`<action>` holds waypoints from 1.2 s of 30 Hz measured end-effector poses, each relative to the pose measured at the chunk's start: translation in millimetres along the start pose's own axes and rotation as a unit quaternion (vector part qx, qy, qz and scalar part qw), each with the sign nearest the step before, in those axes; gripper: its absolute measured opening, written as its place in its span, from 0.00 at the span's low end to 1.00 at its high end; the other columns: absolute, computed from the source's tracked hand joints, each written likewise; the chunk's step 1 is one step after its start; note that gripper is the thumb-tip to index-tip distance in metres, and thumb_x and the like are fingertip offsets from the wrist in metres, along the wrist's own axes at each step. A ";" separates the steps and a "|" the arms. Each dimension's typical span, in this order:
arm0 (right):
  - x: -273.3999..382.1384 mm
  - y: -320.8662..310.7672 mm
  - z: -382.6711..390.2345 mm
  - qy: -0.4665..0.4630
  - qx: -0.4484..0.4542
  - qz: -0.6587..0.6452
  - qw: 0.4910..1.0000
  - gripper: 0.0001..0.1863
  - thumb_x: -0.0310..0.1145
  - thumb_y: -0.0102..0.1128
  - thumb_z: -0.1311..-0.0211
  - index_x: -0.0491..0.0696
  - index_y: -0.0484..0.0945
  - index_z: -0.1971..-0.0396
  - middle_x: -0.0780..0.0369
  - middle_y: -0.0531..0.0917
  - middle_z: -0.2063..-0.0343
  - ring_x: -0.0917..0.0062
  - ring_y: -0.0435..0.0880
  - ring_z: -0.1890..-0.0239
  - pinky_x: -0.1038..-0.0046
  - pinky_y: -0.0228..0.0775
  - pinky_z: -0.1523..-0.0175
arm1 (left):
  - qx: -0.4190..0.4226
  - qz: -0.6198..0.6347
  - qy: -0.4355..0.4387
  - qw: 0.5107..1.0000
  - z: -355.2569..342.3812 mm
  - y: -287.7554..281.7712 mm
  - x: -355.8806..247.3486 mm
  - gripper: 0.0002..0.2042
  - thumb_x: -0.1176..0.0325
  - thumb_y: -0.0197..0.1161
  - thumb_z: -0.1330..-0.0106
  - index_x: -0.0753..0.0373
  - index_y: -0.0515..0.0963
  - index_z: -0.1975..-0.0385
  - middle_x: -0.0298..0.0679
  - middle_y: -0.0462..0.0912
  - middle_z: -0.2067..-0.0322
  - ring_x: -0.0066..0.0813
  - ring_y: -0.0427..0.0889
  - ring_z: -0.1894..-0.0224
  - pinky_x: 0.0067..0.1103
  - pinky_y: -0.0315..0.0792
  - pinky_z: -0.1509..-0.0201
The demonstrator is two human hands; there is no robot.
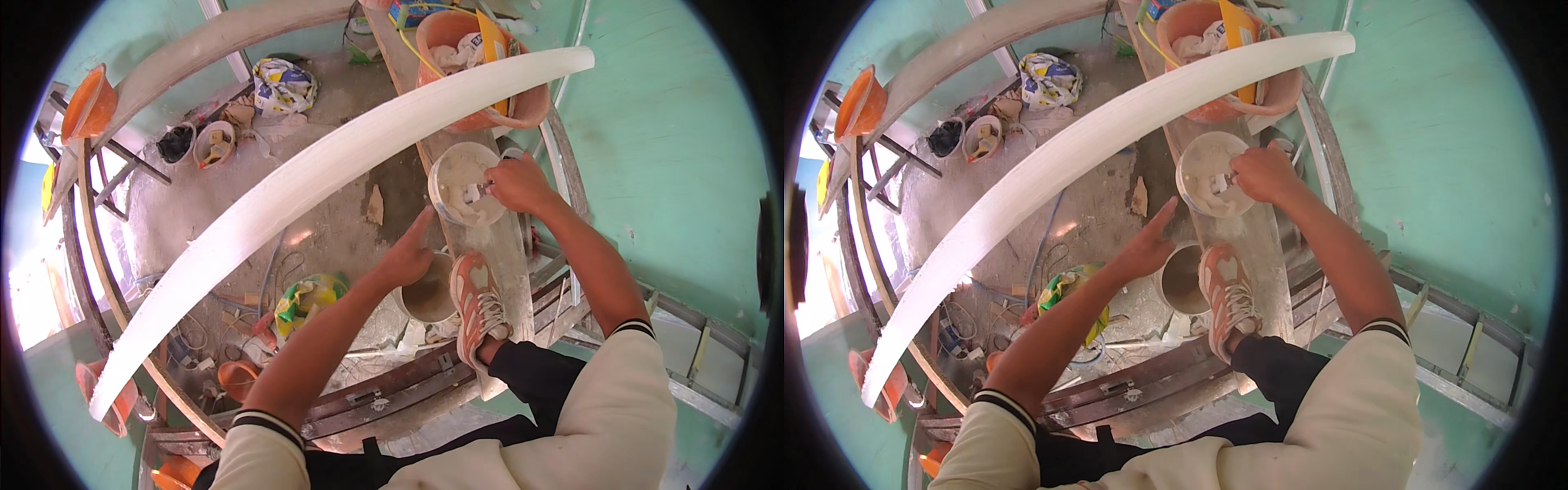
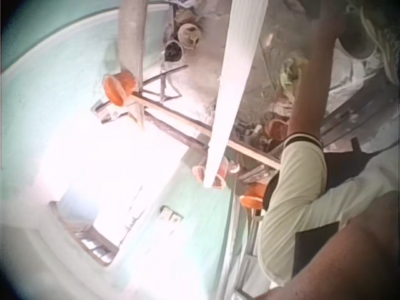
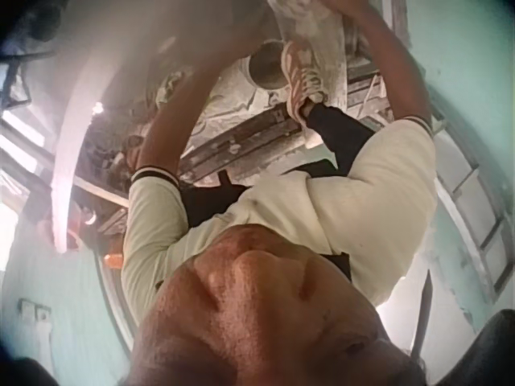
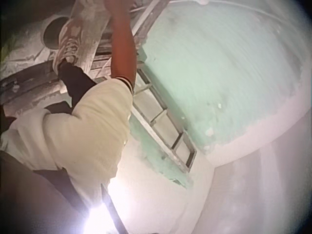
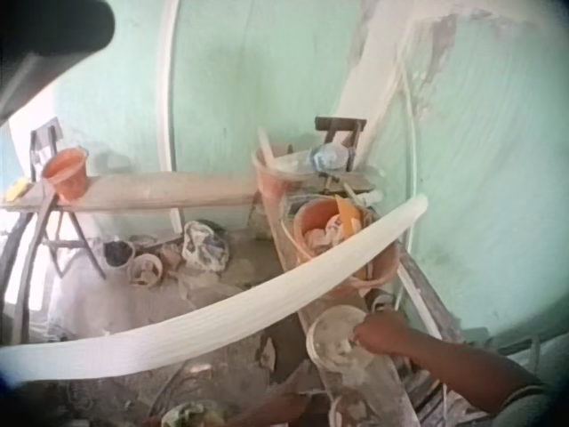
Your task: The person mixes a white paste in a bucket using a trowel, then applies the paste onto a long white plastic strip. The person repeatedly scoops the paste and spreads it along the strip's surface.
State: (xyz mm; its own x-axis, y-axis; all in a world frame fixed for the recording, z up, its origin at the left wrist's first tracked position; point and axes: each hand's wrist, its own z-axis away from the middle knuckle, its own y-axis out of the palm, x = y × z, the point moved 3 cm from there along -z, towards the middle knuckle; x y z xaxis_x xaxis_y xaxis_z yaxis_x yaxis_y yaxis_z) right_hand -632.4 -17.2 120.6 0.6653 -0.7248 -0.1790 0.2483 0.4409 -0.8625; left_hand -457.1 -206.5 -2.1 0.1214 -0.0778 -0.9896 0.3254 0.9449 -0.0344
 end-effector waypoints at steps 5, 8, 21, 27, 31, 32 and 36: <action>-0.5 5.1 -9.7 -0.020 -0.043 -0.075 0.996 0.08 0.41 0.64 0.33 0.54 0.86 0.60 0.62 0.87 0.63 0.65 0.86 0.53 0.55 0.63 0.44 | -0.038 0.014 0.052 0.998 -27.8 22.4 1.1 0.44 0.83 0.48 0.39 0.59 0.45 0.18 0.50 0.49 0.19 0.40 0.49 0.17 0.27 0.50 0.18; -7.4 9.9 -8.3 -0.049 -0.105 -0.156 0.981 0.10 0.42 0.65 0.33 0.54 0.85 0.60 0.62 0.86 0.64 0.66 0.86 0.55 0.56 0.62 0.44 | -0.003 0.013 0.016 1.000 -26.8 19.9 1.6 0.45 0.84 0.47 0.40 0.60 0.44 0.18 0.49 0.47 0.18 0.39 0.48 0.17 0.27 0.49 0.18; -47.0 28.7 13.6 -0.015 -0.098 -0.490 0.866 0.14 0.32 0.68 0.31 0.42 0.82 0.51 0.67 0.84 0.63 0.86 0.78 0.59 0.78 0.72 0.52 | 0.226 -0.157 -0.046 0.960 80.8 -10.6 20.9 0.34 0.54 0.62 0.28 0.67 0.65 0.27 0.58 0.73 0.32 0.51 0.74 0.31 0.36 0.66 0.26; 85.6 -41.1 20.2 -0.114 -0.041 -0.392 0.912 0.17 0.31 0.74 0.40 0.44 0.83 0.52 0.64 0.83 0.63 0.79 0.80 0.59 0.73 0.73 0.51 | 0.330 -0.079 -0.220 0.914 312.7 -138.2 -10.0 0.25 0.56 0.62 0.25 0.68 0.77 0.37 0.55 0.83 0.42 0.46 0.83 0.41 0.36 0.74 0.35; 218.4 -53.4 34.0 -0.265 -0.095 -0.434 0.856 0.18 0.29 0.76 0.45 0.45 0.84 0.53 0.61 0.83 0.64 0.74 0.81 0.63 0.70 0.73 0.56 | 0.156 0.063 -0.352 0.921 447.0 -178.9 21.6 0.22 0.60 0.62 0.25 0.67 0.78 0.37 0.49 0.85 0.45 0.39 0.85 0.44 0.32 0.78 0.40; 260.3 -57.6 38.7 -0.283 -0.083 -0.452 0.842 0.18 0.27 0.75 0.45 0.45 0.84 0.53 0.61 0.83 0.64 0.75 0.81 0.63 0.72 0.73 0.57 | 0.100 0.085 -0.361 0.923 480.4 -182.9 27.7 0.22 0.61 0.61 0.25 0.67 0.78 0.37 0.47 0.86 0.45 0.38 0.85 0.45 0.31 0.79 0.40; 455.9 -94.2 58.0 -0.352 -0.012 -0.487 0.799 0.16 0.24 0.72 0.41 0.44 0.84 0.52 0.64 0.82 0.63 0.80 0.80 0.62 0.78 0.70 0.58 | -0.135 0.264 -0.314 0.902 580.8 -152.8 79.3 0.19 0.66 0.59 0.25 0.69 0.79 0.39 0.43 0.87 0.48 0.32 0.85 0.46 0.29 0.80 0.41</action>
State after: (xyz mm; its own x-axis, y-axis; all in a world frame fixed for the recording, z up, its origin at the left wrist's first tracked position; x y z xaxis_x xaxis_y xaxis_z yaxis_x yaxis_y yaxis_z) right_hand -311.6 -358.5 147.6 0.3974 -0.2368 0.8865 0.8818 -0.1686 -0.4404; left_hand 47.4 -541.7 5.9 0.7278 0.3216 -0.6056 -0.1638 0.9392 0.3019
